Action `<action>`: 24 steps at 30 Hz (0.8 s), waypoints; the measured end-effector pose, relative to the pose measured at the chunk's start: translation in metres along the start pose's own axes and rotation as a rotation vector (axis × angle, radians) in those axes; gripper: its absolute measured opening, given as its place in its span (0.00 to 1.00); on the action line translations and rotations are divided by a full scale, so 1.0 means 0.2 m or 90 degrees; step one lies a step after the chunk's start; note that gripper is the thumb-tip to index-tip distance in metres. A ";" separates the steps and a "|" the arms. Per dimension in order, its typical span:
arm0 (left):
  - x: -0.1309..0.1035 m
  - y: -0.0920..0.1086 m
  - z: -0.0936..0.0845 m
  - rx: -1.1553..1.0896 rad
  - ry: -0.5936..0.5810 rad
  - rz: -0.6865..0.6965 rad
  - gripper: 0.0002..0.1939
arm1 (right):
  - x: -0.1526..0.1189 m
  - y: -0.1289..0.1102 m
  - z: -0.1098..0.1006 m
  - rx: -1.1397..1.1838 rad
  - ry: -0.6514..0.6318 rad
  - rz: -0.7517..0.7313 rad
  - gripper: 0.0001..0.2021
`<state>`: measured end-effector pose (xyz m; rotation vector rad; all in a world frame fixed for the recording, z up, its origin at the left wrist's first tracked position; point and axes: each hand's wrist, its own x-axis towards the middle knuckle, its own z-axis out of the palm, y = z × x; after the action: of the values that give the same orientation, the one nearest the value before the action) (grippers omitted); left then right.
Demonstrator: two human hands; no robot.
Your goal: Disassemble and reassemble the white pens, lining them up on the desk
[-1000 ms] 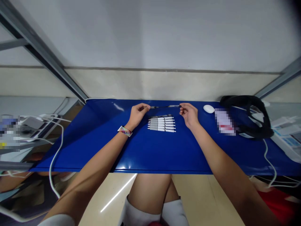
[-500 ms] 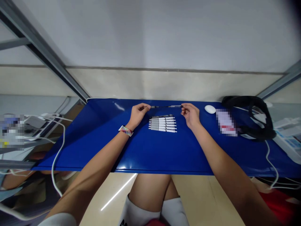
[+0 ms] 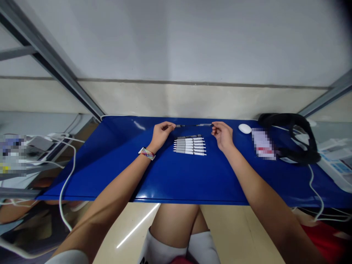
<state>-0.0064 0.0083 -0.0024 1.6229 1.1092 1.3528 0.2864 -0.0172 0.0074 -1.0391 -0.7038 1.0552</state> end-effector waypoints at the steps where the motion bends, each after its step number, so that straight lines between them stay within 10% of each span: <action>1: 0.00 0.00 0.00 -0.001 0.002 -0.001 0.13 | 0.00 0.00 0.00 -0.001 0.001 0.000 0.05; 24: 0.00 0.00 0.00 -0.003 0.006 0.002 0.14 | 0.00 0.00 0.00 0.009 0.008 -0.001 0.05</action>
<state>-0.0065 0.0079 -0.0018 1.6169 1.1082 1.3666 0.2861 -0.0172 0.0080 -1.0328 -0.6854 1.0505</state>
